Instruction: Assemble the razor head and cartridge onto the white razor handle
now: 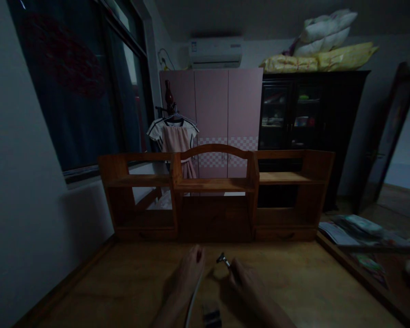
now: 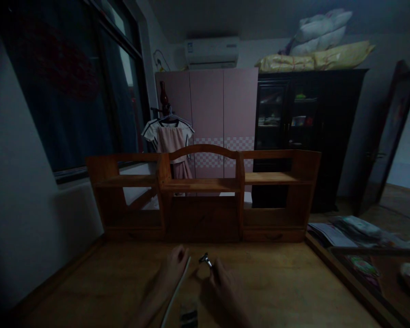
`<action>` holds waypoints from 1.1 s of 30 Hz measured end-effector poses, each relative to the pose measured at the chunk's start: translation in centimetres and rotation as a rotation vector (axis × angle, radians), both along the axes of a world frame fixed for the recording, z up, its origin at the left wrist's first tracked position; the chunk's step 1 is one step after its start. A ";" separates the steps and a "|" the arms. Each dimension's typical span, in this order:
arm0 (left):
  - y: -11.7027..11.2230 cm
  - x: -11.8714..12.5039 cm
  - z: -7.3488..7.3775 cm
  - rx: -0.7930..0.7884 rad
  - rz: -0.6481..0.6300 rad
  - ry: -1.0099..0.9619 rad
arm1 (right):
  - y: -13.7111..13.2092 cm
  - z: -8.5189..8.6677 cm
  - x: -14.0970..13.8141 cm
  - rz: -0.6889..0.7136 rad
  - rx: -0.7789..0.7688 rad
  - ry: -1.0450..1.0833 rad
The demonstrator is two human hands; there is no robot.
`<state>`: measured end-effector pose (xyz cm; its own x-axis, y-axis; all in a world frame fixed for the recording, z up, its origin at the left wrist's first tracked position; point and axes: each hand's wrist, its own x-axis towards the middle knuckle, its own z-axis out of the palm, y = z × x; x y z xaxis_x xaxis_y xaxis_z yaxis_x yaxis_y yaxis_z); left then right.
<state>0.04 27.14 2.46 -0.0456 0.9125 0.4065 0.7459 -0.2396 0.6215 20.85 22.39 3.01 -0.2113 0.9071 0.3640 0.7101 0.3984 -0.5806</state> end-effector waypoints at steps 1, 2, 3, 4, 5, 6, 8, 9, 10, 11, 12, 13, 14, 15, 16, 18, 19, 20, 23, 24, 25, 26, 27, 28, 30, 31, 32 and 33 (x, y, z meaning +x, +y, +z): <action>0.0 0.3 -0.1 0.004 -0.038 -0.118 | 0.4 -0.2 0.3 -0.005 -0.010 0.014; 0.0 0.7 -0.2 -0.022 -0.093 -0.249 | 0.7 -0.3 0.6 -0.007 -0.018 0.020; 0.0 1.1 -0.3 -0.071 -0.155 -0.390 | 0.9 -0.4 0.8 -0.006 -0.020 0.026; -0.1 1.4 -0.4 -0.134 -0.225 -0.529 | 0.9 -0.3 0.9 -0.004 -0.015 0.039; -0.2 1.8 -0.4 -0.200 -0.289 -0.661 | 0.9 -0.1 1.0 0.014 -0.008 0.053; -0.3 2.1 -0.4 -0.260 -0.342 -0.777 | 0.7 0.1 1.0 0.038 0.002 0.064; -0.6 2.5 -0.3 -0.347 -0.419 -0.958 | 0.2 0.5 1.0 0.096 0.024 0.064; -0.8 2.7 -0.3 -0.373 -0.452 -1.018 | 0.0 0.7 0.9 0.110 0.037 0.052; -1.0 2.8 -0.2 -0.388 -0.484 -1.059 | -0.3 0.8 0.9 0.116 0.052 0.036; -1.2 2.8 -0.1 -0.397 -0.511 -1.082 | -0.5 0.8 0.8 0.115 0.068 0.020; -1.4 2.8 -0.1 -0.399 -0.537 -1.088 | -0.7 0.9 0.7 0.110 0.084 0.007; -1.5 2.8 -0.1 -0.394 -0.552 -1.085 | -0.9 0.9 0.7 0.106 0.099 -0.001; -1.6 2.8 -0.2 -0.390 -0.560 -1.079 | -1.1 0.9 0.6 0.105 0.110 -0.005; -1.7 2.7 -0.2 -0.389 -0.563 -1.076 | -1.3 1.0 0.6 0.109 0.116 -0.005; -1.7 2.6 -0.3 -0.394 -0.570 -1.075 | -1.4 1.0 0.6 0.115 0.118 -0.001; -1.8 2.5 -0.3 -0.421 -0.595 -1.079 | -1.8 1.2 0.6 0.124 0.116 0.024; -1.8 2.5 -0.3 -0.438 -0.609 -1.083 | -1.9 1.3 0.6 0.126 0.115 0.042; -1.9 2.5 -0.2 -0.453 -0.619 -1.088 | -2.1 1.4 0.6 0.128 0.113 0.063; -2.1 2.4 0.0 -0.481 -0.626 -1.108 | -2.4 1.5 0.5 0.122 0.100 0.138; -2.1 2.4 0.0 -0.485 -0.634 -1.120 | -2.4 1.5 0.5 0.124 0.090 0.165; -2.1 2.3 0.0 -0.493 -0.648 -1.137 | -2.4 1.6 0.4 0.127 0.079 0.194; -2.1 2.2 -0.1 -0.506 -0.661 -1.158 | -2.4 1.6 0.4 0.132 0.067 0.225; -1.9 2.1 -0.2 -0.522 -0.669 -1.187 | -2.3 1.7 0.4 0.138 0.058 0.257; -1.8 1.9 -0.3 -0.543 -0.671 -1.224 | -2.1 1.7 0.4 0.143 0.050 0.288; -1.4 1.6 -0.7 -0.582 -0.660 -1.306 | -1.7 1.6 0.6 0.141 0.042 0.337; -1.2 1.3 -0.8 -0.594 -0.652 -1.342 | -1.5 1.5 0.8 0.131 0.042 0.352; -1.1 1.2 -0.9 -0.598 -0.646 -1.370 | -1.2 1.4 0.9 0.117 0.045 0.359; -1.0 1.0 -0.9 -0.600 -0.646 -1.385 | -1.0 1.2 1.1 0.103 0.051 0.358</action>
